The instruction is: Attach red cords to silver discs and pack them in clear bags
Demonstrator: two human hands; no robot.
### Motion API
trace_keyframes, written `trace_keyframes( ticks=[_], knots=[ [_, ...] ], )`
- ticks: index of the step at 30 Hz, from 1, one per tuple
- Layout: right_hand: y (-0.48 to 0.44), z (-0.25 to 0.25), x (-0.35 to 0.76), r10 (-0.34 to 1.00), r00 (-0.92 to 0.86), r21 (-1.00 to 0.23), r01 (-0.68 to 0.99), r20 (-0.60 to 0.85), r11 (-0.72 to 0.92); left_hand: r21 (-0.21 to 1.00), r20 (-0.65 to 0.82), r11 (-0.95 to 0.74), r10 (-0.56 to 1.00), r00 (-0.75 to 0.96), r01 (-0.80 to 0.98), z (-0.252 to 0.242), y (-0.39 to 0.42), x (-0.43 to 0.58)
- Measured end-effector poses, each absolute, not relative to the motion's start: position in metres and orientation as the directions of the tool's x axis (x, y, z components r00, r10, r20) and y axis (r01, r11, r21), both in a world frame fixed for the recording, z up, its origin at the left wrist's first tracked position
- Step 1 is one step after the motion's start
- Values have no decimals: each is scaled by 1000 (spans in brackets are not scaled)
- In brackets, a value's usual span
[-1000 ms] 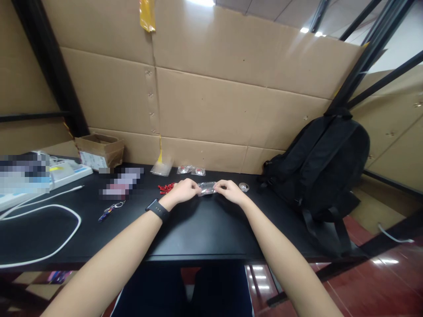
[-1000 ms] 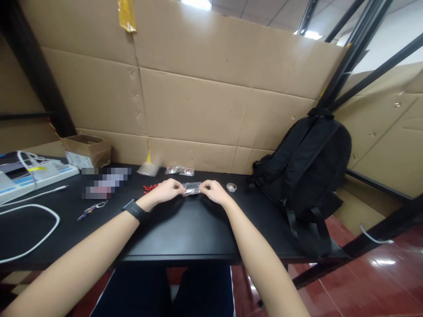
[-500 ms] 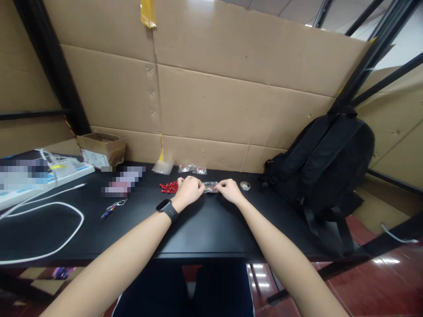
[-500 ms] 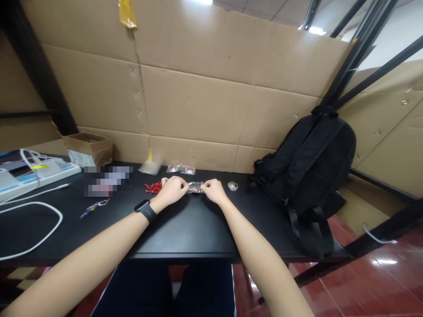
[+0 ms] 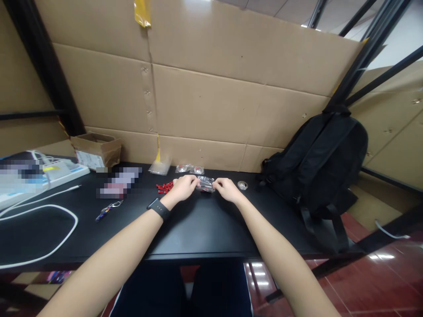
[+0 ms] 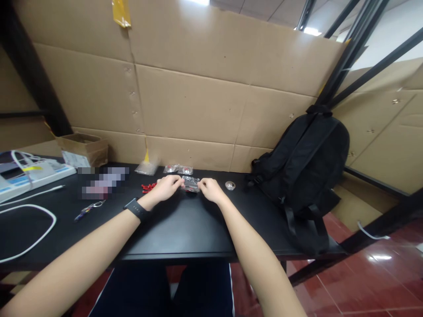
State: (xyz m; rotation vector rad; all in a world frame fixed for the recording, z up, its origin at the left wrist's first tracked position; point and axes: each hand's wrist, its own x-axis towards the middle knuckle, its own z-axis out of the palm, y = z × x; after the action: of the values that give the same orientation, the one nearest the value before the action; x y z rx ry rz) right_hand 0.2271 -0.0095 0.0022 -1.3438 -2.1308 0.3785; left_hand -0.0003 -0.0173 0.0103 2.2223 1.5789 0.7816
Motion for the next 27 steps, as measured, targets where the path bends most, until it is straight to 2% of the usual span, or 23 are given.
trace_keyframes(
  ticks=[4, 7, 12, 15, 20, 27],
  knots=[
    [-9, 2, 230, 888, -329, -491, 743, 321, 454, 576, 153, -313, 949, 276, 755, 10, -16, 1],
    [-10, -1, 232, 903, -342, -490, 760, 259, 428, 495, 92, -309, 948, 304, 812, 11, -18, 2],
    [-9, -10, 228, 903, -376, -459, 778, 210, 430, 324, 76, -307, 951, 298, 895, 9, -22, 3],
    [-8, -15, 226, 891, -389, -440, 775, 233, 453, 268, 109, -329, 944, 311, 905, 5, -24, 2],
    [-9, -16, 227, 899, -372, -438, 785, 232, 438, 306, 291, -442, 887, 360, 843, -2, -24, 5],
    [-10, -17, 228, 883, -386, -409, 784, 267, 466, 256, 281, -388, 906, 316, 885, -8, -23, 7]
  ],
)
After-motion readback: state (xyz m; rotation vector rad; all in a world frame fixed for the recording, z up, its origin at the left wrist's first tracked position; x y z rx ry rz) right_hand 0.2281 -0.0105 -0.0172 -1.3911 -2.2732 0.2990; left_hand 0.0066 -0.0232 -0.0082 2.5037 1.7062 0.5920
